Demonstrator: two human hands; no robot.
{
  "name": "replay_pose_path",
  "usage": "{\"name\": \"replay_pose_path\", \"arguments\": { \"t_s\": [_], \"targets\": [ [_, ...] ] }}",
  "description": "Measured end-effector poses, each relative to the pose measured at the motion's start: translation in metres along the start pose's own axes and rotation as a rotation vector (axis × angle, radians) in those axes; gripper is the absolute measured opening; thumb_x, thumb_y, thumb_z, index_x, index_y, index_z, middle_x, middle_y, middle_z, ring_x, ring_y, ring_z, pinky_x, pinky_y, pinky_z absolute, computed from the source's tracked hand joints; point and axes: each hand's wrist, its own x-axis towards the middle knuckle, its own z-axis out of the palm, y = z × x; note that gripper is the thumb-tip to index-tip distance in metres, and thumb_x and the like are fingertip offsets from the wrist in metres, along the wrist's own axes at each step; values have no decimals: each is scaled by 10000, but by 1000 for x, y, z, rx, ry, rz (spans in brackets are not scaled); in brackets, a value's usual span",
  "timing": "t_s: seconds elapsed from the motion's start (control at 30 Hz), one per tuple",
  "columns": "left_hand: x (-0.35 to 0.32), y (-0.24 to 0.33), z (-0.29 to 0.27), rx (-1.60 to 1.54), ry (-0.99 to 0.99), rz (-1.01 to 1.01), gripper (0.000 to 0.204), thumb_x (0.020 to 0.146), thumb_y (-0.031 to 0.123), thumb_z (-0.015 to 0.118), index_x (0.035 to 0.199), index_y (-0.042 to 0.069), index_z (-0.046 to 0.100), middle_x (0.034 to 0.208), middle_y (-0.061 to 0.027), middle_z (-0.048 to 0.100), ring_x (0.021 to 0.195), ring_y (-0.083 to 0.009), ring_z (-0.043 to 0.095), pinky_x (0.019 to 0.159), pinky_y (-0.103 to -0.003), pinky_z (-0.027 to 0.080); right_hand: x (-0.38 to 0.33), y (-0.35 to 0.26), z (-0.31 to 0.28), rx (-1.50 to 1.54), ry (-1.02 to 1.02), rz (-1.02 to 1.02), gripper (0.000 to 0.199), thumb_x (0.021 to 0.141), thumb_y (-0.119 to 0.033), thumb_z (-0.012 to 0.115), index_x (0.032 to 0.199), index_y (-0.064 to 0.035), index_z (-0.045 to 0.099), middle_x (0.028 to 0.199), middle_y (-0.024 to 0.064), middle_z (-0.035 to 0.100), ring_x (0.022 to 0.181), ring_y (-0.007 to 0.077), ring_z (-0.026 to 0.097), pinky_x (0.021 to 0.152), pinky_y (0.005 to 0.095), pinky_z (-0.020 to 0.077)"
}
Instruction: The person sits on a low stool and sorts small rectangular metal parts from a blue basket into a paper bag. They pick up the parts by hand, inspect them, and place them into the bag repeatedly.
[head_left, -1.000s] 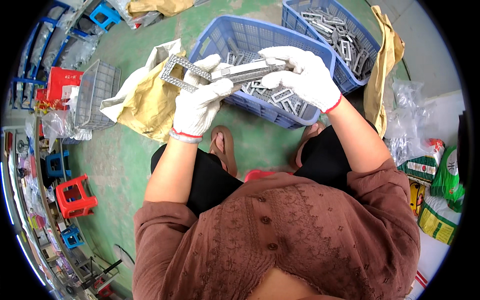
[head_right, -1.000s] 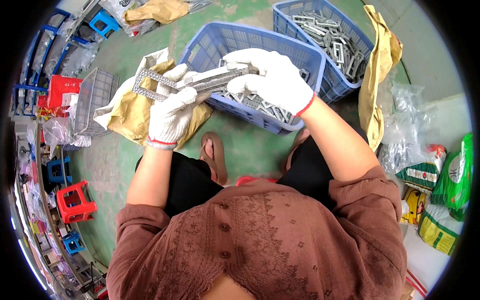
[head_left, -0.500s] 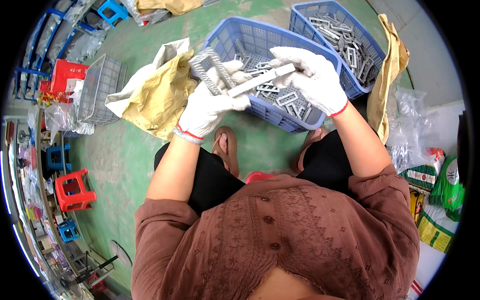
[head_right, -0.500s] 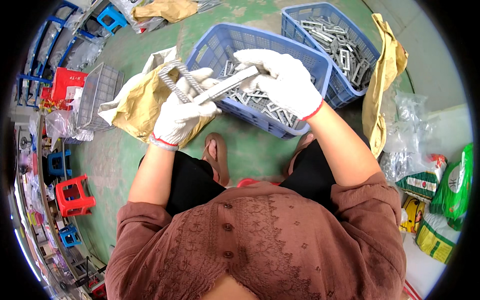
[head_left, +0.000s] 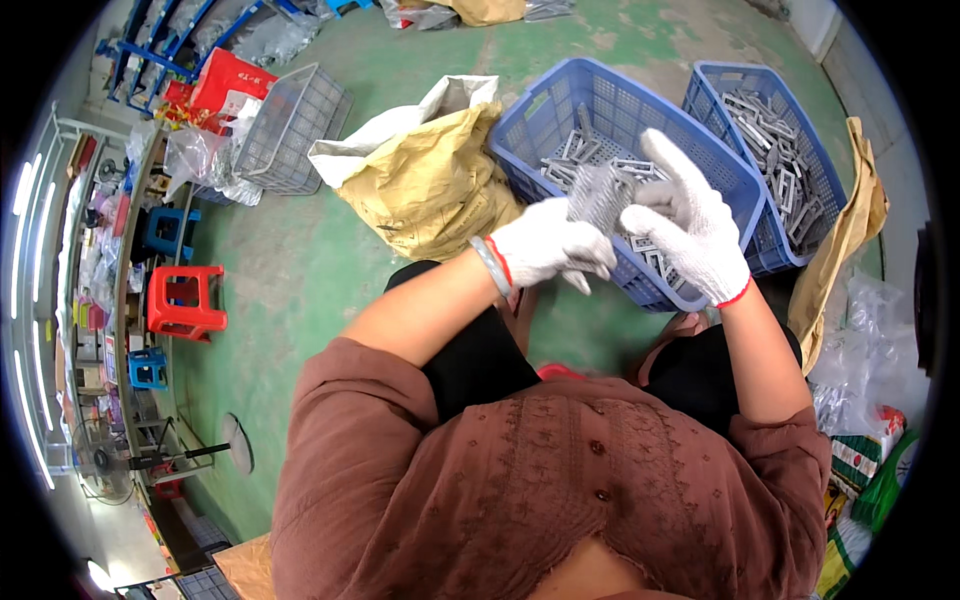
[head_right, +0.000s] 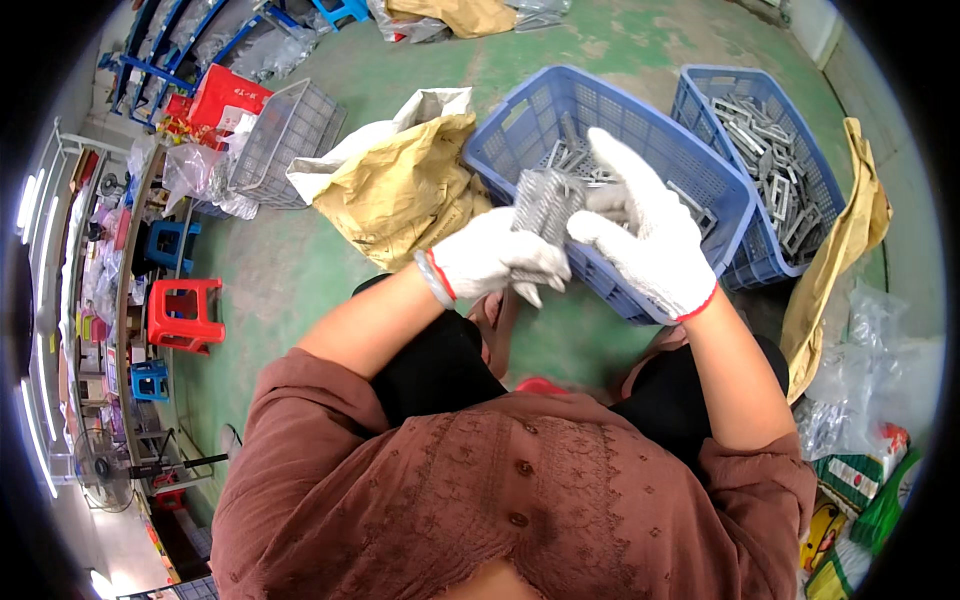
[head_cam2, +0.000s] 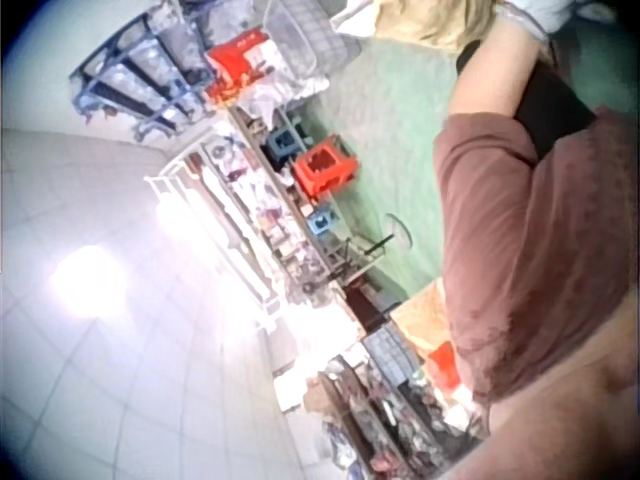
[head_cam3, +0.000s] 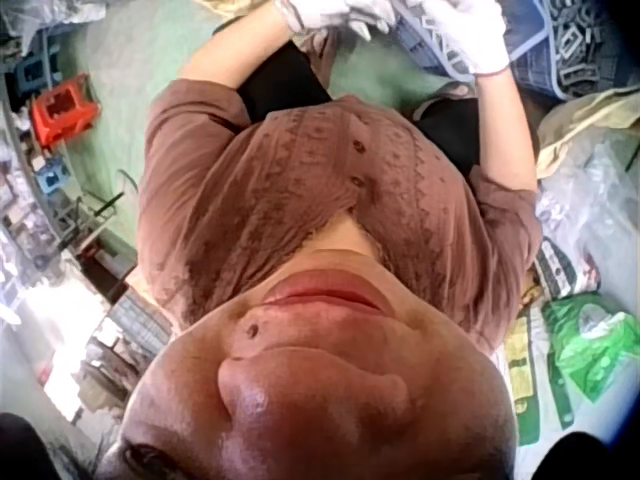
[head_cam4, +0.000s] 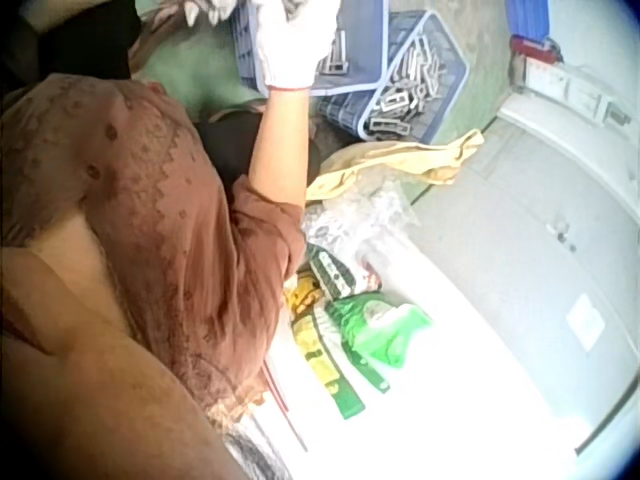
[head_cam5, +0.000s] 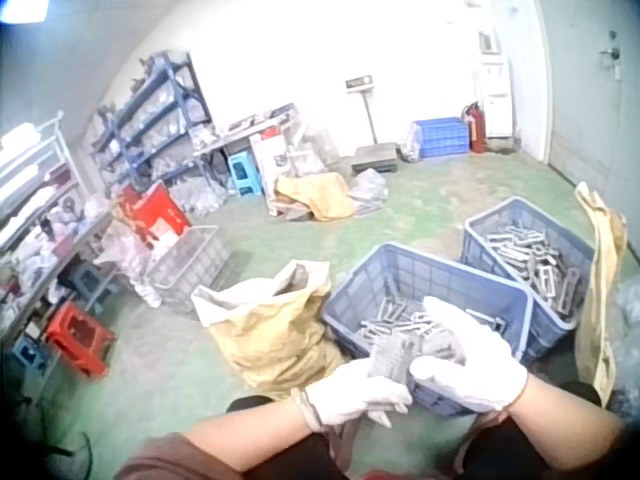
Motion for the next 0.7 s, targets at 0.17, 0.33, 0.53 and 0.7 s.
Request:
{"name": "replay_pose_path", "arguments": {
  "t_s": [0.17, 0.33, 0.53, 0.7],
  "targets": [
    [-25, 82, -62, 818, 385, 203, 334, 851, 222, 679, 1098, -1, 692, 1022, -130, 718, 877, -219, 710, 728, -327, 585, 11, 1, -21, -129, 80, -6, 643, 886, -104, 738, 1466, -71, 464, 1160, 187, 699, 1015, 194, 679, 860, 326, 555],
    [-45, 171, -138, 1533, 929, -200, 304, 807, 370, 676, 978, 122, 715, 990, -145, 714, 882, -293, 683, 779, -380, 528, 22, 18, -41, -407, 168, -84, 561, 864, -220, 771, 1373, -79, 582, 1146, 121, 705, 982, 176, 696, 851, 327, 558],
    [-50, 141, -293, 2123, -101, -344, 337, 720, 168, 717, 1044, 77, 705, 1077, -173, 691, 1008, -369, 656, 860, -414, 551, 33, 43, -69, -595, 198, -44, 535, 871, -298, 746, 1346, -98, 606, 1241, 120, 679, 990, 232, 711, 888, 338, 544],
    [-64, 148, -253, 2001, 313, -197, 441, 763, 238, 689, 1179, 98, 650, 1153, -125, 690, 1141, -351, 615, 970, -403, 509, 39, 68, -87, -767, 126, 163, 584, 876, -370, 702, 1369, -82, 580, 1320, 153, 636, 1101, 282, 671, 977, 375, 507]
  ]
}}
